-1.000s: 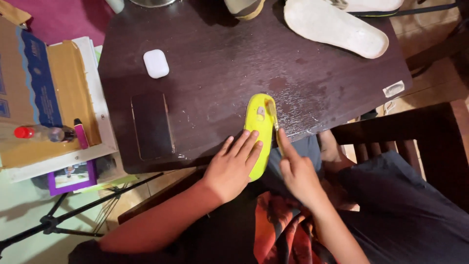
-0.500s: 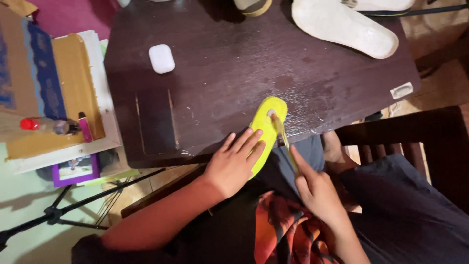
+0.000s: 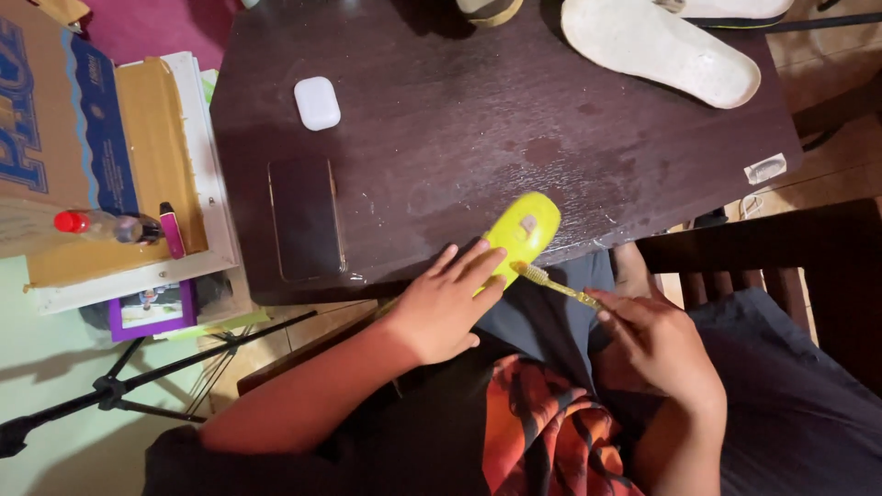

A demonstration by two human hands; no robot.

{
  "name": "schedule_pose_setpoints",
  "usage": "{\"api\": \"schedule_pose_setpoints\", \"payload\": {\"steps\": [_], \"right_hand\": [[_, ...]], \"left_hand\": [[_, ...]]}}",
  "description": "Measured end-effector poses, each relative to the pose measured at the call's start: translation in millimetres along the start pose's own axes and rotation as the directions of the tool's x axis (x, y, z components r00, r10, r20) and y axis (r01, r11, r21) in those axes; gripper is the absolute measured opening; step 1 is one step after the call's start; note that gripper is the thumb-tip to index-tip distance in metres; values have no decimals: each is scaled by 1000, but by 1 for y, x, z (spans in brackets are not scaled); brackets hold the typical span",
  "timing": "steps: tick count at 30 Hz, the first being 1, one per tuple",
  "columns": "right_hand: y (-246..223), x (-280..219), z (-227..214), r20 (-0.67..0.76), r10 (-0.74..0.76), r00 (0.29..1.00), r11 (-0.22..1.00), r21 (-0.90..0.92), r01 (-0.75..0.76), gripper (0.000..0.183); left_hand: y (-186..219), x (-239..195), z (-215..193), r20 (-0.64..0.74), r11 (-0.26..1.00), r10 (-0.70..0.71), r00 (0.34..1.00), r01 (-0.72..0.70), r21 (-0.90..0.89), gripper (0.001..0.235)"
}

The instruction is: The person paints a yellow shoe insole with a brush, applying a clear or light-colored liquid across the entire surface. They hold the insole steady with one hand while brushing with the other, occasionally repositioning the insole to cover all areas.

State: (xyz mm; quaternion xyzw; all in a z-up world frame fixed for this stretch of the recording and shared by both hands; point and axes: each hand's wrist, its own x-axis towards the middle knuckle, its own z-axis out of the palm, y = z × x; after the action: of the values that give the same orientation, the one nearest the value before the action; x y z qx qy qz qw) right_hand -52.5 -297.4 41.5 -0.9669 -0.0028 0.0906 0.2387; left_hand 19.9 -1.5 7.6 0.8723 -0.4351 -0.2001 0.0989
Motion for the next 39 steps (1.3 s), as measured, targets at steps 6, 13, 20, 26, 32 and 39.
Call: {"api": "schedule_pose_setpoints", "payload": {"steps": [6,13,20,26,32,39], "right_hand": [[37,5,28,-251,16,968,1000,-20,-21,33],[46,9,30,-333,-8,943,998,54,28,19],[27,3,11,-251,-103,962,934,308,180,32],[33,14,26,-262,-55,963,991,106,85,29],[22,13,34,-274,-91,957,972,183,145,38],[-20,9,37,-317,-119,941,992,-2,124,36]], "left_hand": [[-1,-3,-6,-94,997,71,993,-71,10,98],[1,1,-3,-27,999,45,999,-44,28,101],[-4,3,16,-122,988,45,992,-26,153,103],[2,-1,-4,9,999,11,1000,-11,42,98],[3,0,-6,7,1000,5,1000,-5,29,97],[1,1,-4,7,999,14,1000,-14,29,95]]}}
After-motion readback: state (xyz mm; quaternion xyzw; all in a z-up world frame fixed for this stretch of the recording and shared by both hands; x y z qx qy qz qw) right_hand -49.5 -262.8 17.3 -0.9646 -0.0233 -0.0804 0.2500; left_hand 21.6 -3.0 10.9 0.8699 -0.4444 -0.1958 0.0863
